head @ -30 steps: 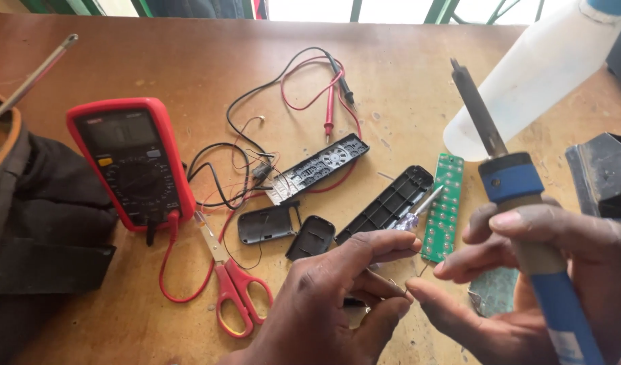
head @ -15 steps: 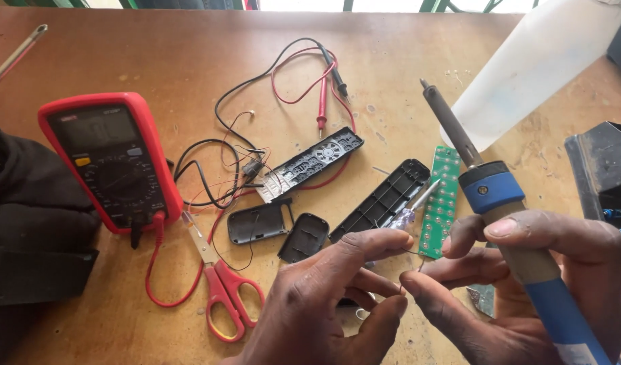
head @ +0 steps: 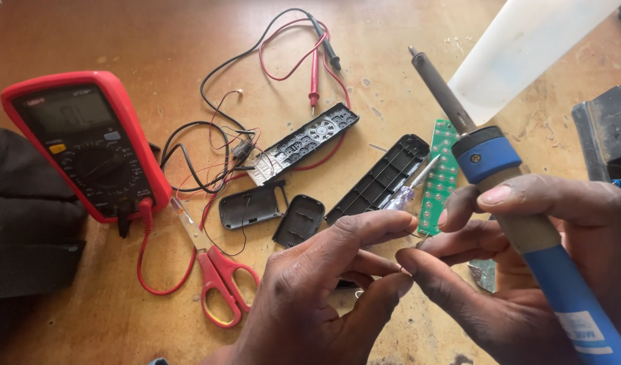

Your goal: Repairing a remote control by stripping wires and soldering them to the internal circuit board.

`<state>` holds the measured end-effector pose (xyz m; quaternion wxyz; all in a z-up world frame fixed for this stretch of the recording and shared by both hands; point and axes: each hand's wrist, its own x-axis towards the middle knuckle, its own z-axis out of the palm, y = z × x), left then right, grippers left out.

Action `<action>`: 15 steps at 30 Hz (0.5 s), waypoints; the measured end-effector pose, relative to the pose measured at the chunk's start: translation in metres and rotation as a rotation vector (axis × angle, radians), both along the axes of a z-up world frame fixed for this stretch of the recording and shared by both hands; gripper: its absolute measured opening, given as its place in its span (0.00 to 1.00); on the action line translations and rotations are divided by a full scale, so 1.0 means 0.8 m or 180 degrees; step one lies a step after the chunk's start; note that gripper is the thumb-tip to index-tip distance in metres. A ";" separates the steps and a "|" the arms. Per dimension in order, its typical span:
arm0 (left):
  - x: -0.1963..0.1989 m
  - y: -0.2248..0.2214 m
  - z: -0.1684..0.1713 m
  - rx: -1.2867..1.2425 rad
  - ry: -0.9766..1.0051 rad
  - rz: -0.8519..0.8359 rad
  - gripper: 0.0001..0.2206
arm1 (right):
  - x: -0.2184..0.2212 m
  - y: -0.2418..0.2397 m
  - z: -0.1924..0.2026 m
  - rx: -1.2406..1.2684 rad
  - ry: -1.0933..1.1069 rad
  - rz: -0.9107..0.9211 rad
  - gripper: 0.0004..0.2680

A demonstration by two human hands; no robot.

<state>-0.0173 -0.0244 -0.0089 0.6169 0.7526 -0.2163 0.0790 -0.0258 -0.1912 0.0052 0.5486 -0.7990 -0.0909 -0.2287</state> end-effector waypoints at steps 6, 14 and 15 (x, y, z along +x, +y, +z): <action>0.001 0.001 0.001 -0.0021 0.0080 -0.0084 0.14 | 0.005 -0.019 -0.007 -0.0163 -0.0060 0.0285 0.27; 0.002 0.000 0.001 -0.0182 0.0162 -0.0090 0.14 | 0.003 -0.019 -0.014 -0.0215 -0.0221 0.0262 0.28; 0.001 0.000 0.001 -0.0182 0.0160 -0.0088 0.14 | 0.003 -0.016 -0.013 -0.0214 -0.0223 0.0265 0.28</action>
